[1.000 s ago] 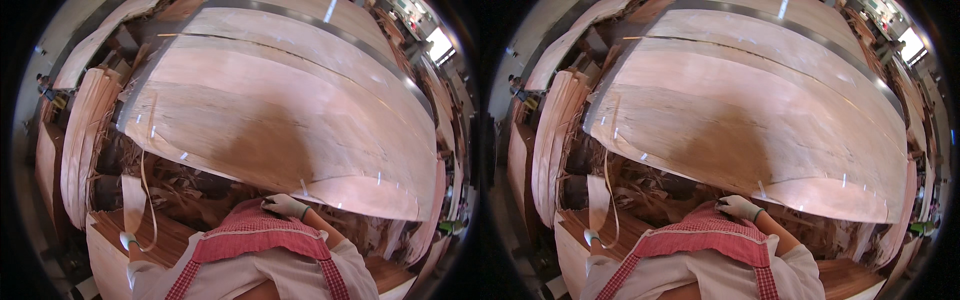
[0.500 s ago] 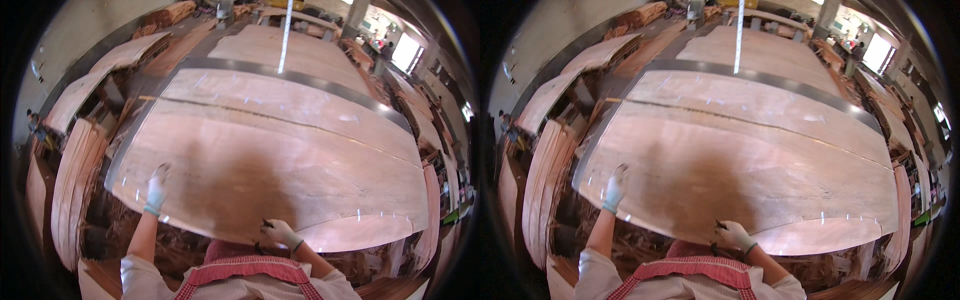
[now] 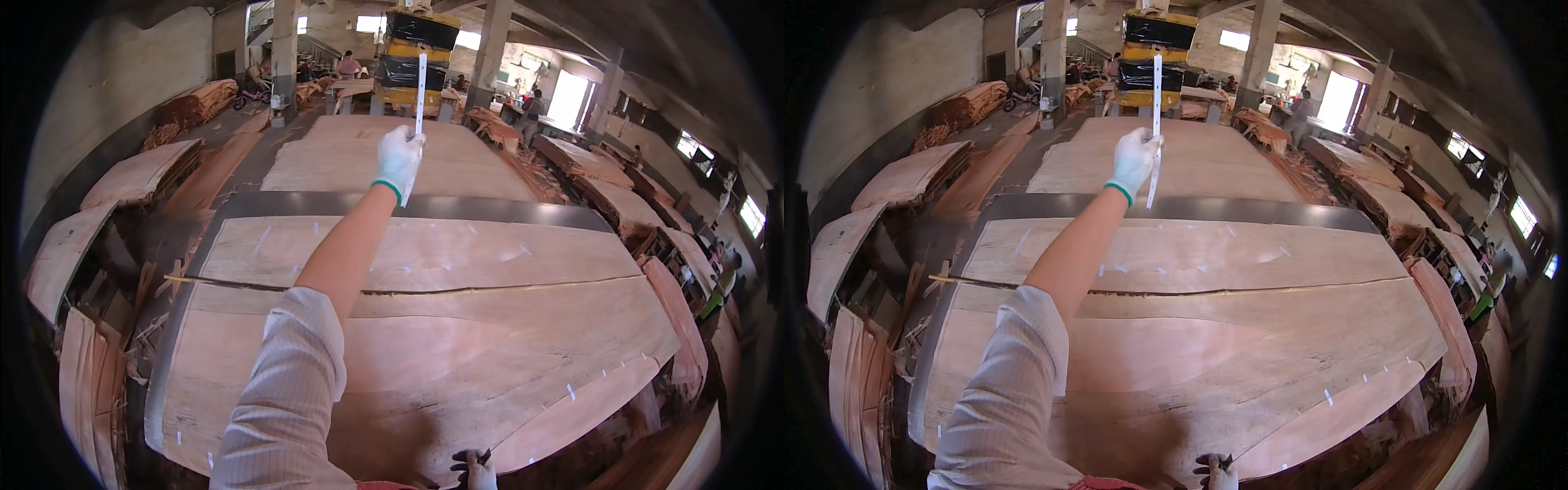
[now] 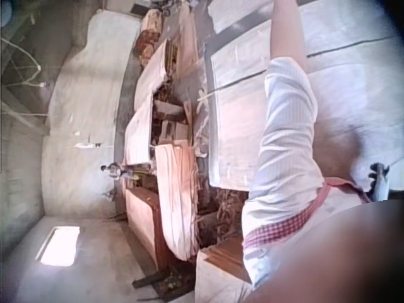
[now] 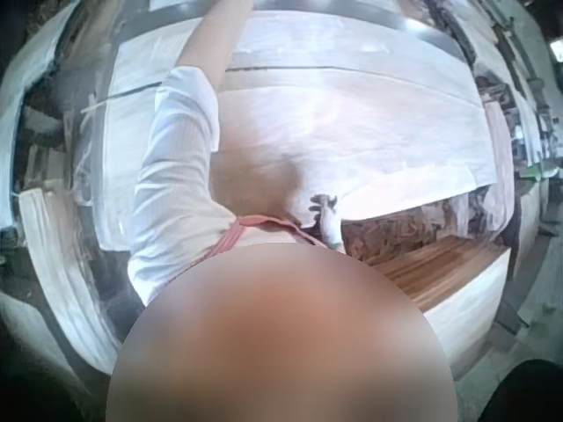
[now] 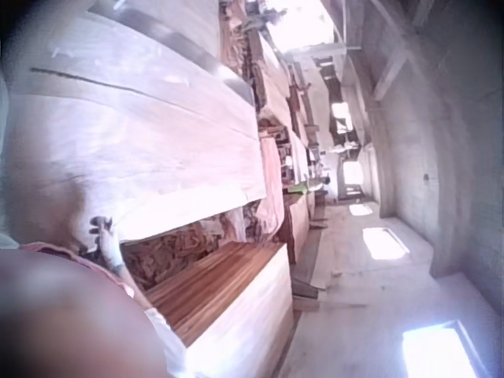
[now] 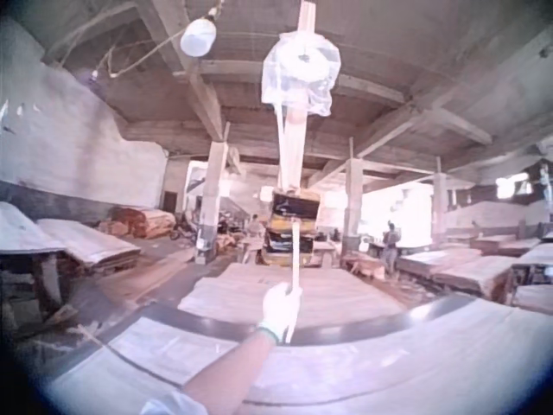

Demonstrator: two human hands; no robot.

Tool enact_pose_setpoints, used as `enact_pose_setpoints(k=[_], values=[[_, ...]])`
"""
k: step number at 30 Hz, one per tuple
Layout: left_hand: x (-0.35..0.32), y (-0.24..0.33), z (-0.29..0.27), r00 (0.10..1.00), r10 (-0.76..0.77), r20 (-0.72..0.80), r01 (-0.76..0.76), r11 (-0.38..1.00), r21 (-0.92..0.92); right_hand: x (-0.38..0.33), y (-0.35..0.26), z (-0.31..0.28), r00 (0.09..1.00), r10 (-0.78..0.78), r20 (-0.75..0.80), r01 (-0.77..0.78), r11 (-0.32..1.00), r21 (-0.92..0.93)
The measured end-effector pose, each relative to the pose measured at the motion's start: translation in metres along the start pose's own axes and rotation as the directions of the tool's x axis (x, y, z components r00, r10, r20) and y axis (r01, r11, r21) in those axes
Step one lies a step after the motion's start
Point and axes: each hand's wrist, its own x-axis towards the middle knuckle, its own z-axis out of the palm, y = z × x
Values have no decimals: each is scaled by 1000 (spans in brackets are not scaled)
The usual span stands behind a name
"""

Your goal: The person peels thin wood veneer sheets from a large curved surface using a small knife and a long stick. They lift and remove the veneer in sections, then stack the peeled sheets on a nearby table.

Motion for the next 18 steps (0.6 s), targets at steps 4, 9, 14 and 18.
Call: enact_pose_setpoints(k=[4,9,14,18], values=[[-27,-14,-7,992,50,113,-3,922,-386,77,-42,10,951,-311,0,296,904,-308],[-145,-42,-15,894,-80,440,330,782,-529,137,-246,81,754,-638,156,650,689,-321],[-259,-46,-5,754,-118,646,522,705,-480,118,-402,150,577,-734,358,810,569,-139],[-293,-74,-13,613,-68,787,363,909,-204,75,-400,171,536,-834,133,844,535,-46]])
